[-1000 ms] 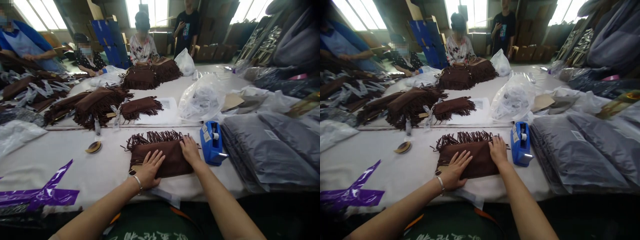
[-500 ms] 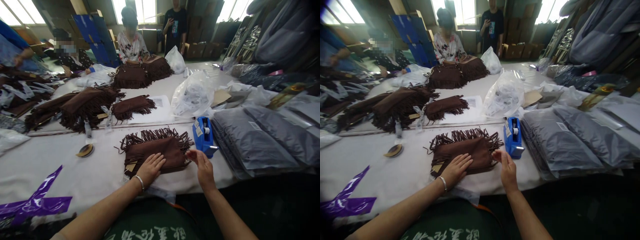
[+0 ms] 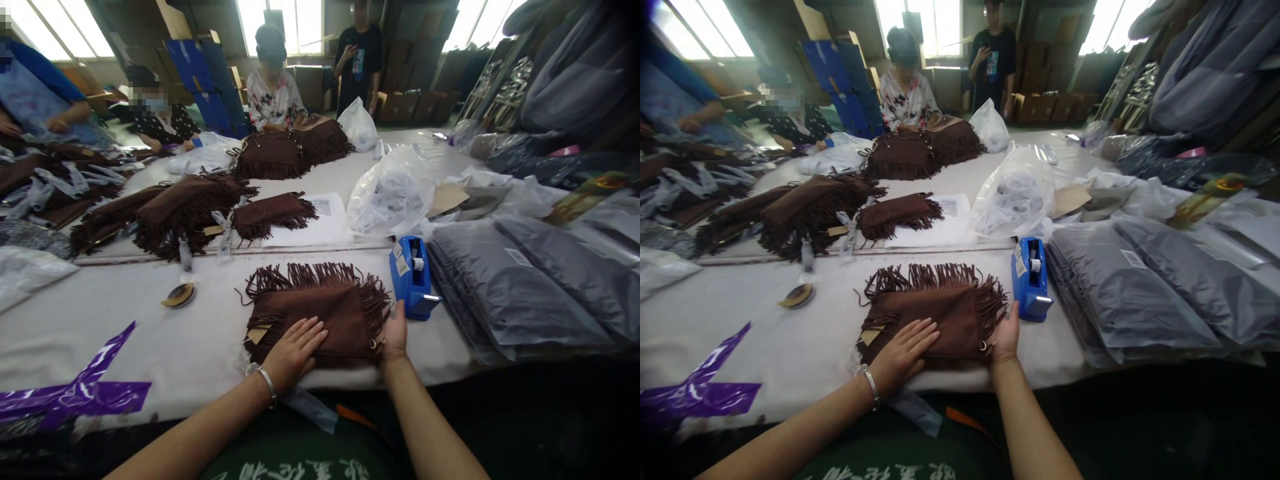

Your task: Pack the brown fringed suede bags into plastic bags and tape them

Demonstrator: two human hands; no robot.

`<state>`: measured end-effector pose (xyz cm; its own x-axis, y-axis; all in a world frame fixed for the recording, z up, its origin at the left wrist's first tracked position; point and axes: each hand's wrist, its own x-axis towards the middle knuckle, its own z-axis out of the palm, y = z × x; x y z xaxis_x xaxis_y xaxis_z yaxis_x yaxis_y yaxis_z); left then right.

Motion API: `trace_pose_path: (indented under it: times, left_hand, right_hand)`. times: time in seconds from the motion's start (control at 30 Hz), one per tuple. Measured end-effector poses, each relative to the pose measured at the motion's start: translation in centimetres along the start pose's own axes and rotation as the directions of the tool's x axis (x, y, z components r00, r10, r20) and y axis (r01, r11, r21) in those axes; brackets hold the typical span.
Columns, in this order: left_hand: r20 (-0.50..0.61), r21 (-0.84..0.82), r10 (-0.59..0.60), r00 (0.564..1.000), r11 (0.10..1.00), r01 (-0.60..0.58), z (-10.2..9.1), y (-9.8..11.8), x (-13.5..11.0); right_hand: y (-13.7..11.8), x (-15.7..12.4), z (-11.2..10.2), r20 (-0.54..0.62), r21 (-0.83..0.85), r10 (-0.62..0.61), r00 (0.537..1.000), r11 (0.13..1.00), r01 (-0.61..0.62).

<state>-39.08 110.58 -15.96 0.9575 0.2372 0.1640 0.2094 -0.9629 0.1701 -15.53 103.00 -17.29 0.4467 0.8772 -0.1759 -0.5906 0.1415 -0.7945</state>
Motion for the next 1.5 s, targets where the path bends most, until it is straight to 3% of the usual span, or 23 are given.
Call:
trace_pose_path:
  times: [0.1, 0.17, 0.23, 0.3, 0.37, 0.43, 0.47, 0.53, 0.63, 0.7, 0.73, 0.77, 0.8, 0.83, 0.87, 0.9, 0.93, 0.97, 1.03, 1.1, 1.23, 1.37, 1.5]
  left_hand:
    - [-0.002, -0.012, 0.002, 1.000, 1.000, -0.002, 0.3, 0.1, 0.0]
    - [0.001, -0.027, 0.008, 1.000, 1.000, -0.008, 0.6, 0.2, 0.0]
    - [0.003, -0.045, 0.012, 1.000, 0.999, -0.012, 0.9, 0.3, -0.1]
    - [-0.007, -0.062, 0.008, 1.000, 0.998, -0.009, 1.2, 0.2, -0.3]
    - [-0.027, -0.079, -0.004, 1.000, 0.997, 0.002, 1.7, 0.1, -0.4]
    - [-0.039, -0.102, -0.017, 0.999, 0.995, 0.013, 2.0, 0.2, -0.3]
    - [-0.041, -0.121, -0.022, 0.999, 0.993, 0.017, 2.0, 0.3, -0.2]
    - [-0.039, -0.180, -0.039, 0.998, 0.983, 0.031, 1.4, 0.7, 0.1]
    - [-0.044, -0.359, -0.043, 0.998, 0.933, 0.024, -1.3, 0.6, -0.1]
    - [-0.069, -0.509, -0.197, 0.978, 0.850, 0.135, -3.7, -0.8, -1.4]
    - [-0.071, -0.578, -0.350, 0.934, 0.778, 0.248, -4.9, -2.0, -2.4]
    - [-0.053, -0.639, -0.526, 0.849, 0.671, 0.375, -5.9, -3.5, -3.6]
    - [-0.009, -0.696, -0.688, 0.726, 0.526, 0.490, -6.6, -5.3, -5.0]
    - [0.063, -0.747, -0.797, 0.600, 0.361, 0.558, -7.2, -7.1, -6.4]
    - [0.170, -0.795, -0.851, 0.497, 0.179, 0.579, -7.5, -8.8, -7.7]
    - [0.297, -0.826, -0.857, 0.422, -0.009, 0.564, -7.6, -10.4, -8.9]
    - [0.428, -0.829, -0.821, 0.378, -0.190, 0.525, -7.6, -11.7, -9.7]
    - [0.541, -0.806, -0.759, 0.361, -0.347, 0.479, -7.4, -12.7, -10.2]
    - [0.683, -0.729, -0.619, 0.387, -0.546, 0.414, -6.7, -14.2, -10.0]
    - [0.742, -0.666, -0.498, 0.449, -0.627, 0.404, -5.8, -15.2, -8.5]
    - [0.771, -0.555, -0.265, 0.579, -0.725, 0.408, -3.8, -17.9, -4.1]
    - [0.703, -0.477, -0.097, 0.704, -0.799, 0.367, -2.0, -20.8, 0.0]
    - [0.661, -0.448, 0.034, 0.749, -0.783, 0.431, -0.8, -22.4, 3.1]
  right_hand:
    - [-1.8, 0.7, -0.3, 0.031, -0.031, -0.060, 0.998, 0.998, 0.061]
    - [-2.2, 0.7, 0.4, 0.057, -0.198, -0.123, 0.991, 0.971, 0.132]
    - [-1.3, 0.7, 1.8, 0.092, -0.411, -0.169, 0.981, 0.891, 0.192]
    - [0.7, 0.8, 3.3, 0.181, -0.650, -0.177, 0.967, 0.716, 0.253]
    - [3.1, 0.7, 4.5, 0.291, -0.830, -0.147, 0.946, 0.453, 0.325]
    - [4.7, 0.6, 5.4, 0.362, -0.906, -0.111, 0.925, 0.193, 0.378]
    - [5.0, 0.3, 5.7, 0.380, -0.908, -0.095, 0.920, 0.150, 0.391]
    - [4.5, -0.5, 6.3, 0.419, -0.880, -0.046, 0.907, 0.227, 0.418]
    - [2.0, -2.7, 6.3, 0.465, -0.749, 0.021, 0.885, 0.541, 0.381]
    - [0.0, -4.0, 5.0, 0.352, -0.634, -0.027, 0.936, 0.728, 0.260]
    - [-0.9, -4.3, 3.9, 0.216, -0.569, -0.067, 0.974, 0.802, 0.182]
    - [-1.8, -4.3, 2.5, 0.045, -0.500, -0.094, 0.995, 0.860, 0.104]
    - [-2.6, -4.0, 1.1, -0.134, -0.426, -0.096, 0.986, 0.904, 0.030]
    - [-3.2, -3.3, -0.4, -0.251, -0.368, -0.014, 0.968, 0.926, -0.082]
    - [-3.7, -2.4, -1.7, -0.304, -0.321, 0.123, 0.945, 0.920, -0.223]
    - [-4.0, -1.3, -2.8, -0.314, -0.276, 0.254, 0.915, 0.897, -0.344]
    - [-4.1, -0.1, -3.5, -0.284, -0.247, 0.379, 0.881, 0.859, -0.449]
    - [-4.1, 1.1, -3.8, -0.234, -0.228, 0.479, 0.846, 0.819, -0.527]
    - [-4.0, 3.6, -3.4, -0.127, -0.212, 0.609, 0.783, 0.755, -0.621]
    - [-3.6, 6.0, -2.0, -0.040, -0.216, 0.692, 0.721, 0.698, -0.682]
    - [-2.7, 10.1, 1.7, 0.119, -0.182, 0.794, 0.596, 0.608, -0.773]
    - [-1.6, 13.2, 4.1, 0.236, -0.130, 0.837, 0.494, 0.531, -0.837]
    - [-0.8, 15.1, 4.8, 0.279, -0.155, 0.861, 0.425, 0.477, -0.865]
